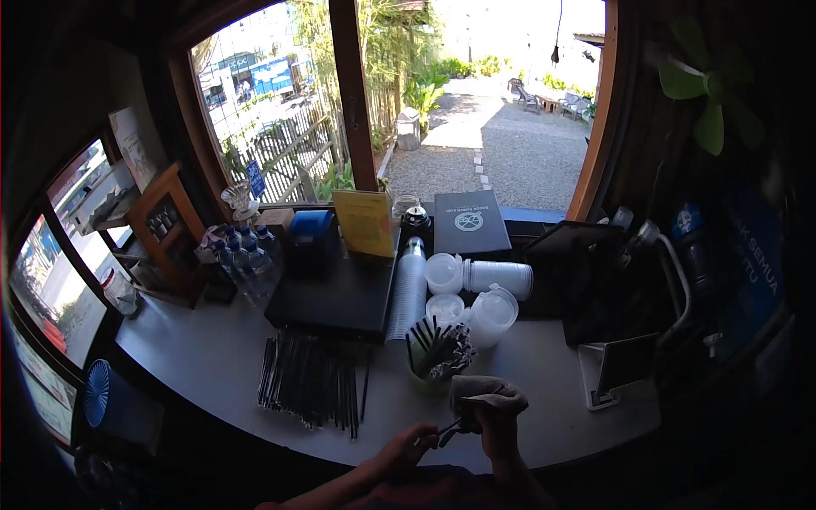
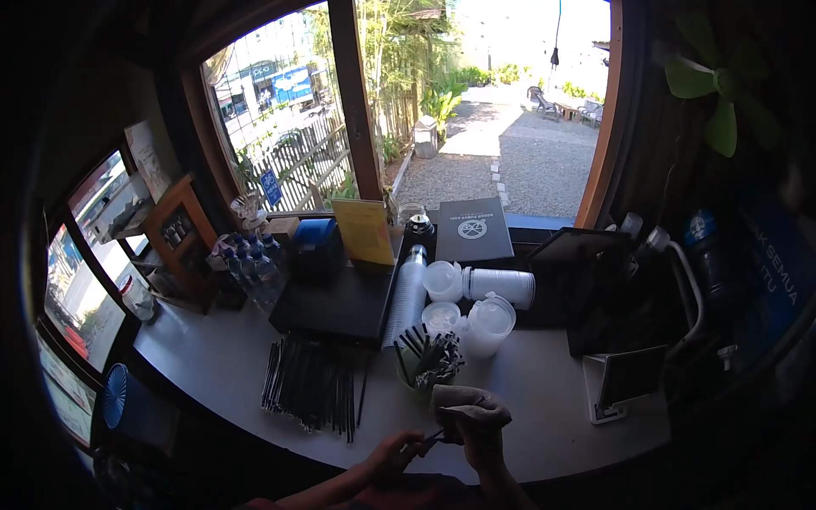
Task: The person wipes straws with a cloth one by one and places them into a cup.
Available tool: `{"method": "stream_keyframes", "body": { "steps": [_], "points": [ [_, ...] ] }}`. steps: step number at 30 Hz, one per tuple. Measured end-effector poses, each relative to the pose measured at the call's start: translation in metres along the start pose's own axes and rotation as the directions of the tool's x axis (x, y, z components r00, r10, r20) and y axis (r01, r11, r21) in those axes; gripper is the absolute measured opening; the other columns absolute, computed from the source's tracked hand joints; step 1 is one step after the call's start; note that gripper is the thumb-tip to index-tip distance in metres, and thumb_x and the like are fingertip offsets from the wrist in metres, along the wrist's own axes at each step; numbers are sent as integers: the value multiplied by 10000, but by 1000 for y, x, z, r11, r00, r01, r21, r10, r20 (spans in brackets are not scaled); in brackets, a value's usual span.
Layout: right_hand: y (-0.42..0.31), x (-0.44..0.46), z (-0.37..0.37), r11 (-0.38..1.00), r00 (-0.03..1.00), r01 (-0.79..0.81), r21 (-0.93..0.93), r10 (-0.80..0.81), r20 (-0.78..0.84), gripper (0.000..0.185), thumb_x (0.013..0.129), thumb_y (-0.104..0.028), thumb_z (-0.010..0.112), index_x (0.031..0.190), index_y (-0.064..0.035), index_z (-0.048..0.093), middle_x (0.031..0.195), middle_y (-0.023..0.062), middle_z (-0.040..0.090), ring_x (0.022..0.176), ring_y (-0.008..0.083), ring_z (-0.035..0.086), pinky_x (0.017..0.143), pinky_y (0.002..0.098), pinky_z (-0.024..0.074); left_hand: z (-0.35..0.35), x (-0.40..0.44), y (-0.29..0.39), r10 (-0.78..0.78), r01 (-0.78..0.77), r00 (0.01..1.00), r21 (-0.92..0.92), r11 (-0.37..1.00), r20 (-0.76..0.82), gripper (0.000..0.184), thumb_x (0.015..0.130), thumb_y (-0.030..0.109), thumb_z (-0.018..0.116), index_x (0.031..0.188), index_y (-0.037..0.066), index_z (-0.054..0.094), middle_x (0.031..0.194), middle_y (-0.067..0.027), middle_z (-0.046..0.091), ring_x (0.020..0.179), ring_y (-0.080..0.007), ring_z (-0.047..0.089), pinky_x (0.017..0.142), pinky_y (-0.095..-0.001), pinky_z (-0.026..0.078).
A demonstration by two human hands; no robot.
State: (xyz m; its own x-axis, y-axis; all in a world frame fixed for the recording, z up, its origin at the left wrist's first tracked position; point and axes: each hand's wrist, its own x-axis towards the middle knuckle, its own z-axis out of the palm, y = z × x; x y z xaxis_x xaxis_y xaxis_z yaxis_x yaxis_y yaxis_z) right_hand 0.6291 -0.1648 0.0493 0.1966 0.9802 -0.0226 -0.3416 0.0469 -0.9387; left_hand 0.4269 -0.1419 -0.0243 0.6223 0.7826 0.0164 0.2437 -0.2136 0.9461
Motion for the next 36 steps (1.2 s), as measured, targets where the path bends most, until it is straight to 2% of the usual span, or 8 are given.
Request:
{"method": "stream_keyframes", "body": {
  "steps": [15, 18, 21, 28, 31, 34, 35, 36],
  "points": [
    [19, -2, 1, 987, 991, -57, -151, 38, -130, 275, 894, -187, 653, 1061, 31, 668, 942, 66, 695, 818, 115, 640, 709, 261, 523, 1, 10, -5, 114, -114, 989, -3, 993, -95, 183, 932, 101, 630, 1090, 19, 583, 957, -148, 625, 883, -295, 634, 775, -376, 500],
    [37, -5, 18, 999, 991, -38, -31, 42, 128, 320, 910, -206, 671, 1125, 28, 630, 999, 64, 683, 867, 113, 636, 731, 265, 525, 0, 12, 16, 214, -226, 966, -78, 971, -143, 132, 966, 93, 592, 1087, 40, 584, 969, -97, 644, 849, -223, 626, 767, -354, 503],
    [26, -7, 16, 989, 998, 27, -146, -18, 61, 245, 875, -161, 664, 1032, 25, 688, 923, 65, 708, 811, 123, 657, 716, 261, 528, -4, 6, 11, -91, 91, 996, -161, 983, 13, 145, 960, 102, 604, 1086, 32, 590, 994, -112, 650, 900, -239, 645, 788, -365, 509],
    [4, -3, 15, 947, 987, 155, -281, -158, 12, 258, 873, -169, 647, 1028, 31, 700, 915, 61, 708, 765, 114, 659, 682, 250, 531, 6, 12, 2, 201, -199, 968, 27, 980, -151, 189, 912, 100, 659, 1077, 20, 615, 905, -131, 629, 839, -273, 620, 733, -374, 500],
    [9, -9, 30, 997, 995, -55, -52, 59, 76, 217, 860, -105, 666, 1025, 36, 669, 908, 57, 696, 786, 119, 647, 699, 274, 532, 2, 12, 25, -220, 201, 975, -339, 919, -18, 183, 895, 84, 680, 1063, 26, 635, 892, -109, 635, 864, -266, 622, 761, -360, 498],
    [12, -11, 20, 1000, 999, 9, -24, -11, -52, 194, 851, -101, 647, 985, 39, 666, 813, 50, 678, 661, 115, 635, 599, 242, 513, 14, 11, 5, 284, -295, 931, -17, 955, -229, 204, 963, 149, 603, 1126, 27, 608, 857, -120, 673, 745, -210, 623, 654, -351, 495],
    [2, -7, 22, 996, 991, 70, 53, -64, -120, 200, 848, -128, 645, 925, 56, 646, 727, 46, 635, 587, 108, 593, 534, 233, 474, 9, 7, 17, -132, 93, 987, -333, 938, -95, 198, 968, 172, 600, 1098, 24, 625, 911, -137, 668, 803, -223, 618, 676, -355, 486],
    [-8, -2, 25, 983, 975, 140, 121, -116, -188, 230, 845, -155, 642, 866, 74, 626, 641, 43, 591, 514, 101, 551, 469, 225, 435, 12, 5, 5, -26, -2, 987, -179, 984, -156, 203, 968, 176, 602, 1101, 24, 626, 926, -144, 667, 821, -229, 619, 693, -354, 486]
  ]
}}
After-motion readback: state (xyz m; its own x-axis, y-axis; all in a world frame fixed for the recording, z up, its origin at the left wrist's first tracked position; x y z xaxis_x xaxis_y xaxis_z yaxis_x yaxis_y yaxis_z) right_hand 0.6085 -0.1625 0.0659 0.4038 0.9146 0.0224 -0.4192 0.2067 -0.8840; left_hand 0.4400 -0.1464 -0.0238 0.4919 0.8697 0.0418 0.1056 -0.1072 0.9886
